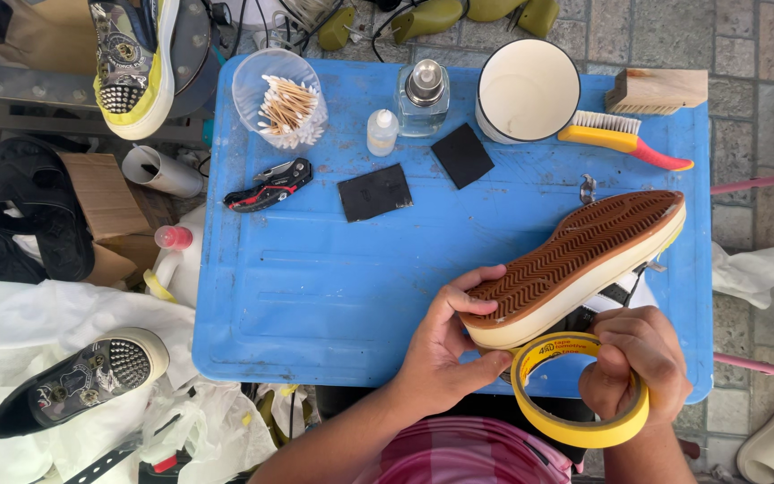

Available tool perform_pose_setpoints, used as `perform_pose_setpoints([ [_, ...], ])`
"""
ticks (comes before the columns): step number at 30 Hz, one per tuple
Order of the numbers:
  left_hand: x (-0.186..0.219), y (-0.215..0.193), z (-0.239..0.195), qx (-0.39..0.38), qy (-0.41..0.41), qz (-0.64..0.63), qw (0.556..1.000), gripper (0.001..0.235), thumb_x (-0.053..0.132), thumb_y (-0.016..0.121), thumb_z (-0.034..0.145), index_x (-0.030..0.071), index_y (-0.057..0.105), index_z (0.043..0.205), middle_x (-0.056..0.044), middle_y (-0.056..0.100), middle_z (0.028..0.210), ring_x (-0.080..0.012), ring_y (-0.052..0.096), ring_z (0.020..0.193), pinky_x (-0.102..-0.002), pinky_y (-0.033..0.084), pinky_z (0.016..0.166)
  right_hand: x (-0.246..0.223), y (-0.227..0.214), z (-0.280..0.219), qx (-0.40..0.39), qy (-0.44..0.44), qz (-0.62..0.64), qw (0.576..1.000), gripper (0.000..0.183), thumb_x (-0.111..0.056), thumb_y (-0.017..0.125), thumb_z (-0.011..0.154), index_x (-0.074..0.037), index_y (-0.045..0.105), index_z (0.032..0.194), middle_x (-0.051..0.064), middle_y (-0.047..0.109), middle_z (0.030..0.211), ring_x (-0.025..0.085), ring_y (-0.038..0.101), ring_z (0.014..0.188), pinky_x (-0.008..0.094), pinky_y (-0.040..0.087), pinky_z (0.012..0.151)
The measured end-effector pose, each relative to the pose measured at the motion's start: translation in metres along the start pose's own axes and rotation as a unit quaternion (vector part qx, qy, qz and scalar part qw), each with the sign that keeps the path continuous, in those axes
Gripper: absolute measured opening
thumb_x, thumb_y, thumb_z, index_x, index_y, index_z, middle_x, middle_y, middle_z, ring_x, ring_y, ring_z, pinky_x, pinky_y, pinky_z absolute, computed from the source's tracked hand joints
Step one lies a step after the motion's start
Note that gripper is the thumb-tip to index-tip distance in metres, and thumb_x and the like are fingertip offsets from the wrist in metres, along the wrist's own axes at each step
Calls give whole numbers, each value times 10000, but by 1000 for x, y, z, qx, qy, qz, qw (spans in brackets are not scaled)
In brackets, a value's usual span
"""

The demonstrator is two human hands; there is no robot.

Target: The person applies yellow masking tape along the edge of a sneaker's sole. They wrap the tape around the perimeter of the shoe, smoothing it down with their fingers to ensure it adheres properly.

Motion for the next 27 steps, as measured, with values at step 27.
perform_pose_setpoints([
  [27, -1, -4, -5, 44, 4, 79, 996, 506, -33, 709, 974, 114, 372, 1321, -254, 297, 1665, -290, 500, 1475, -402, 587, 1065, 8, 14, -4, -57, 34, 64, 996, 378, 71, 660, 926, -67, 383, 1143, 153, 650, 863, 254, 644, 732, 355, 550, 650],
])
Point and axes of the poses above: each hand's wrist, its own z-axis towards the middle knuckle, its own y-axis out of the palm, x = y × z, the point moved 7 cm from there along z, towards the middle knuckle
